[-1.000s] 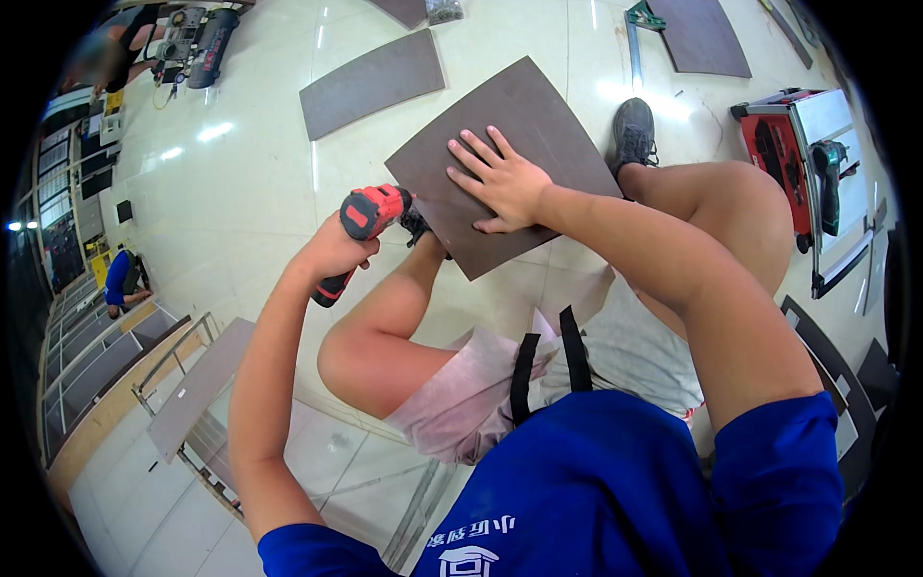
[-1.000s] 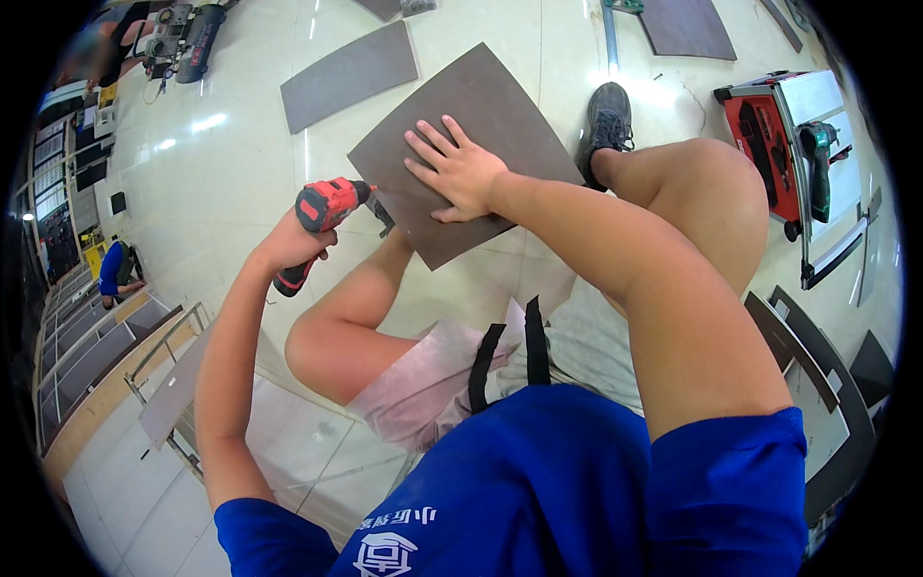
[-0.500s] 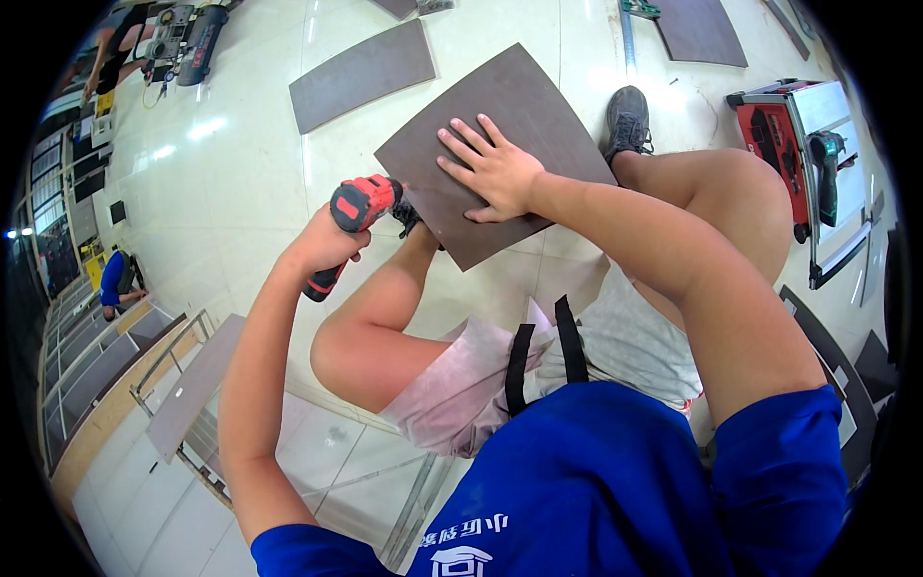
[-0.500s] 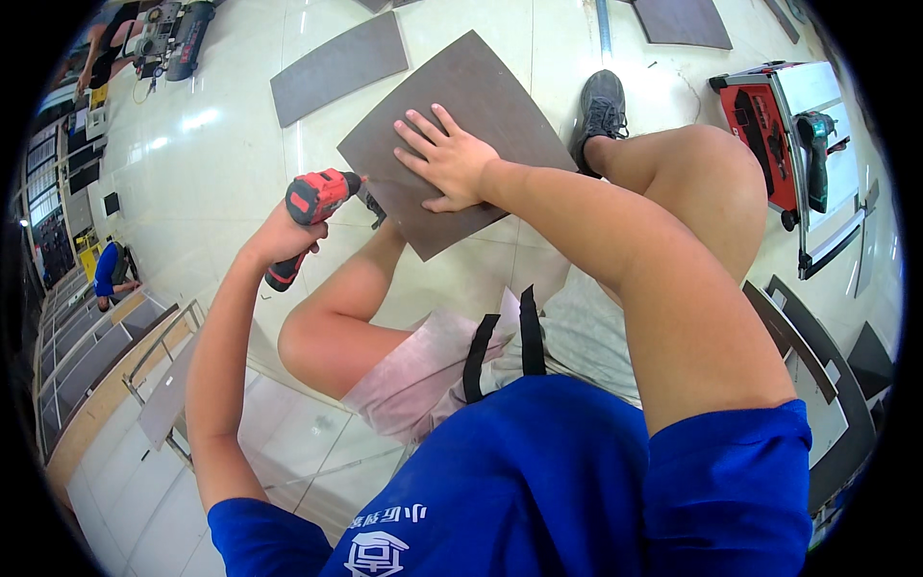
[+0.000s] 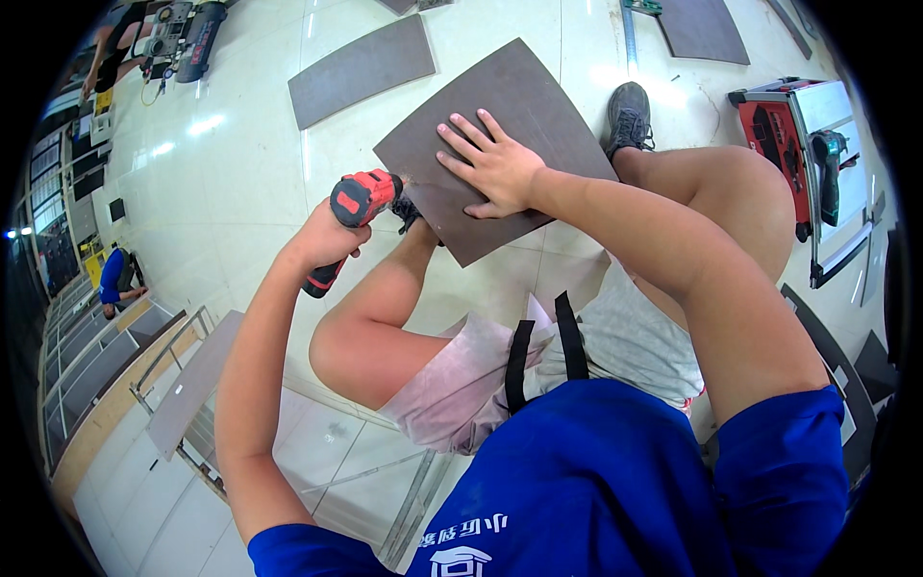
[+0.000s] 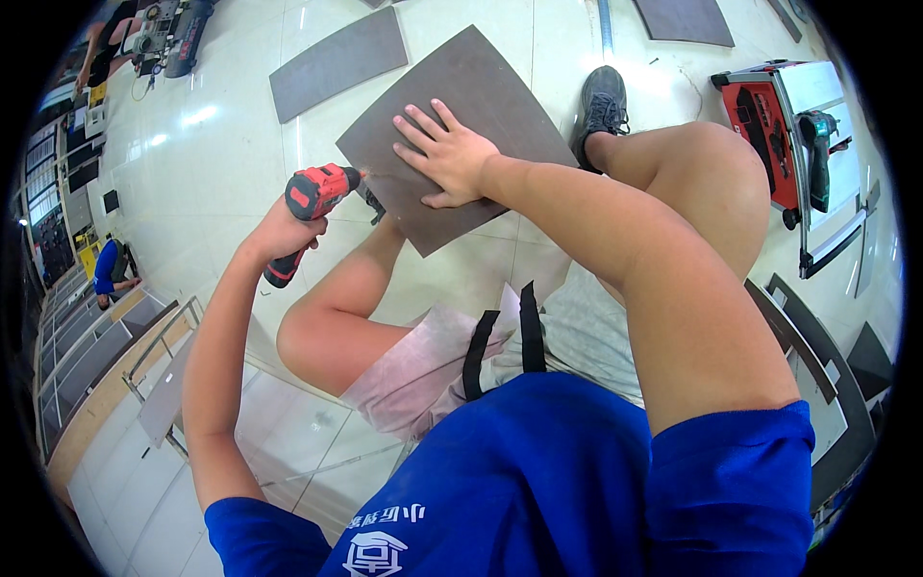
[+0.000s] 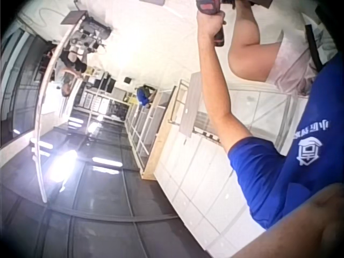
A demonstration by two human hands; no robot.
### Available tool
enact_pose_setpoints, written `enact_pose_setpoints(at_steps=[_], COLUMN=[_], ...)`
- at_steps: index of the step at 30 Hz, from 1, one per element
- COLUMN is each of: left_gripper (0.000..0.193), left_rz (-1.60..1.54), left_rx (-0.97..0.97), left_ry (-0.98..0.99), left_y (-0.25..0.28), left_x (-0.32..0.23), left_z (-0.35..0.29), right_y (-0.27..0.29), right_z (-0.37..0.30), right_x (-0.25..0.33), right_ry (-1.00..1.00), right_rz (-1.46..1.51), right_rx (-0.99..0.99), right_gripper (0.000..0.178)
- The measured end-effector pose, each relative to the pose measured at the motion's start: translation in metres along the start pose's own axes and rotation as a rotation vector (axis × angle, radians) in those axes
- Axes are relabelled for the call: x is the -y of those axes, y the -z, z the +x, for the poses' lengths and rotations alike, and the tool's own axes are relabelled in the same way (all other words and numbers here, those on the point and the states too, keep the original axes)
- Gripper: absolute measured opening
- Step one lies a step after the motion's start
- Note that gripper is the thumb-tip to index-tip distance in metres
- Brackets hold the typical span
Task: The person sits on the floor and uses a cordless drill to drive screws into rectangular wooden panels. They repeatedly flip the panels to drill from different sides and then align two panels together to form a corner joint.
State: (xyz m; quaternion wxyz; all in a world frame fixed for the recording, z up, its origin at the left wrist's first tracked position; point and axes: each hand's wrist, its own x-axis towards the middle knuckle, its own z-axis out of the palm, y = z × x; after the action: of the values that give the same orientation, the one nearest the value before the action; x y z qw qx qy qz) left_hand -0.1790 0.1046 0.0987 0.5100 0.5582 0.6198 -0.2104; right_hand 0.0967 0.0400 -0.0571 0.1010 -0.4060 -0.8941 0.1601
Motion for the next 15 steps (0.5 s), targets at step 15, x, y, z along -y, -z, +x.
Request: enact_pose_setpoints(at_steps=[15], left_gripper=[0.025], left_rz=[0.039], left_rx=[-0.017], left_ry=[-0.016], left_y=[-0.0031], left_x=[0.0045], left_z=[-0.0018], right_y=[0.0001], right_z=[0.0007], right_x=[0.0005], right_ry=[-0.002], right_rz=[-0.017], right_rx=[0.017], right_gripper=[0.089])
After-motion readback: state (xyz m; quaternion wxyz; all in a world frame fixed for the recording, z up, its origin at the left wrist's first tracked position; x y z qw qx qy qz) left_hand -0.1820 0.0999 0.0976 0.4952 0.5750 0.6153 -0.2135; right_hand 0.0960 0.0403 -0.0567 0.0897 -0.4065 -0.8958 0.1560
